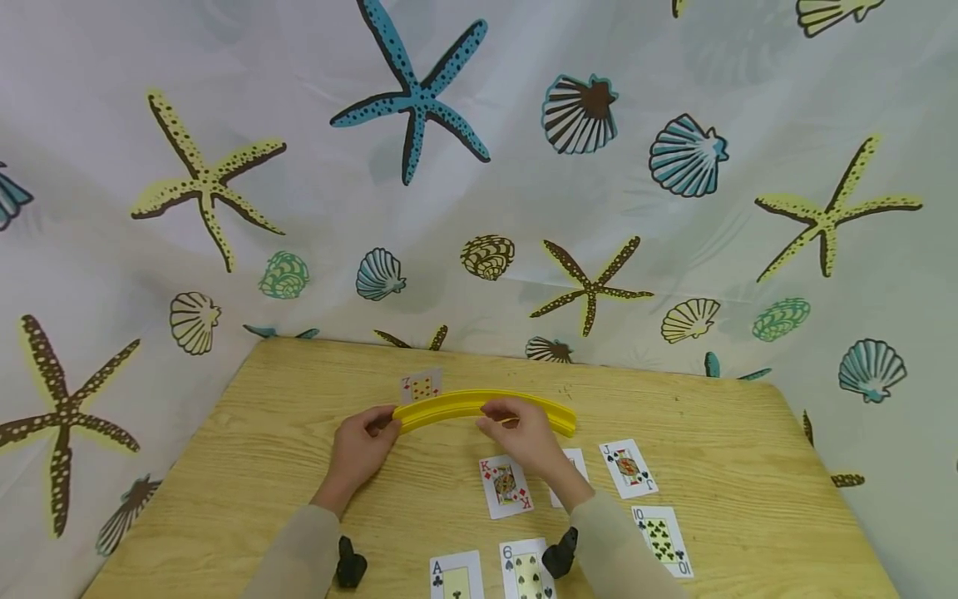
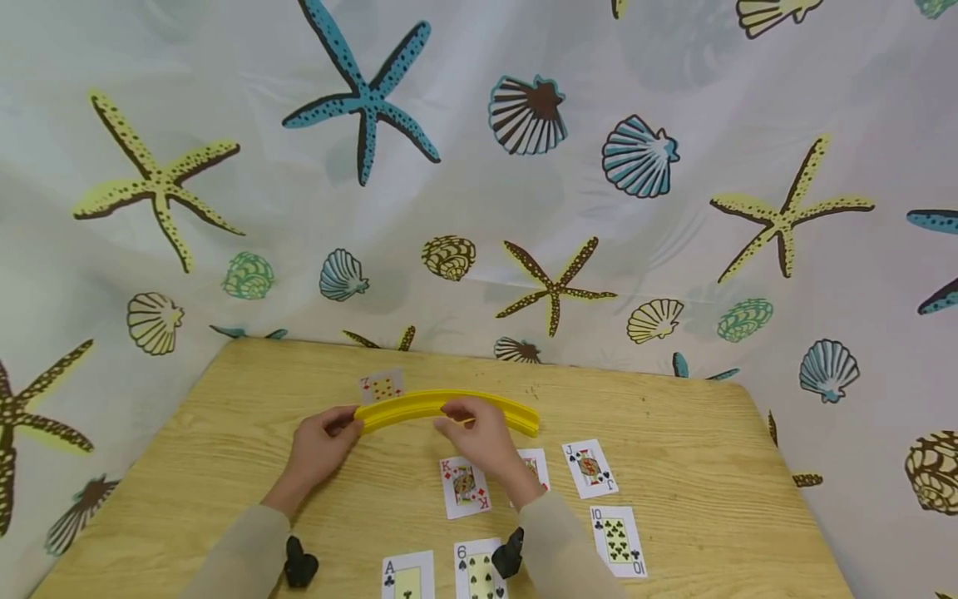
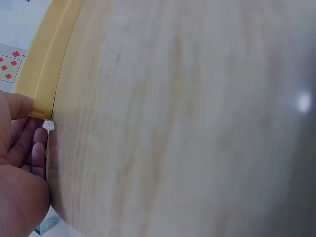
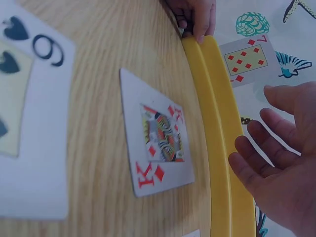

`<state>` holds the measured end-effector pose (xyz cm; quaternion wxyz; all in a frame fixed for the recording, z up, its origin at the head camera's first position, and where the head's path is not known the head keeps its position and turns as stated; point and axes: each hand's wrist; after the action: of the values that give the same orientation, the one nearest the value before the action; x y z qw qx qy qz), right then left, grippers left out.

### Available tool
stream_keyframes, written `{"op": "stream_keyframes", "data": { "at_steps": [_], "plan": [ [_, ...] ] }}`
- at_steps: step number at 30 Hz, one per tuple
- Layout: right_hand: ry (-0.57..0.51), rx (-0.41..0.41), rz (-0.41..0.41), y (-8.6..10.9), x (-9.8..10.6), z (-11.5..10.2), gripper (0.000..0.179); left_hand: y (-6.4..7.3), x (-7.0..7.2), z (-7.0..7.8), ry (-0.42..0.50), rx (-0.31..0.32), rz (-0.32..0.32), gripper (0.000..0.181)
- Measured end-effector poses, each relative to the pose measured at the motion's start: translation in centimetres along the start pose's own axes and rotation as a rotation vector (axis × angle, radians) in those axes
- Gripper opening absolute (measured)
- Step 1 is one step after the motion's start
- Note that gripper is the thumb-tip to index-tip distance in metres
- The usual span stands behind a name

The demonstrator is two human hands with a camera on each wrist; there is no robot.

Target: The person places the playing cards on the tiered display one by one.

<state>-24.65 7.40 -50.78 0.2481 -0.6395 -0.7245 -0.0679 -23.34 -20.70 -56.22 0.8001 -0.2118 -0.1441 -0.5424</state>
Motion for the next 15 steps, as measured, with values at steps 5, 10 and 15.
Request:
{"op": "stream_keyframes", "data": {
  "at_steps": [5, 10, 15],
  "plan": [
    [0.034, -0.002, -0.005, 0.7, 0.6, 0.8, 0.032, 0.0, 0.0, -0.1, -0.006, -0.004, 0.001, 0.03],
    [0.057, -0.018, -0.012, 1.3, 1.2, 1.4, 0.034, 0.0, -0.1, -0.2, -0.007, -0.02, -0.001, 0.03],
    [0.096, -0.018, -0.049, 1.9, 1.6, 1.9, 0.034, -0.1, -0.1, -0.2, -0.012, -0.038, 0.0, 0.03]
  ]
}}
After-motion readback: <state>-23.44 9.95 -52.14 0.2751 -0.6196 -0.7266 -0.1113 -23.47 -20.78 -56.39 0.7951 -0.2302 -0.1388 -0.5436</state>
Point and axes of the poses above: each hand's wrist, its own y-axis away from the middle knuckle, its own x-axis out of the back of the hand, z = x × y, and after that the axes turned 11 degrees about z, right-handed
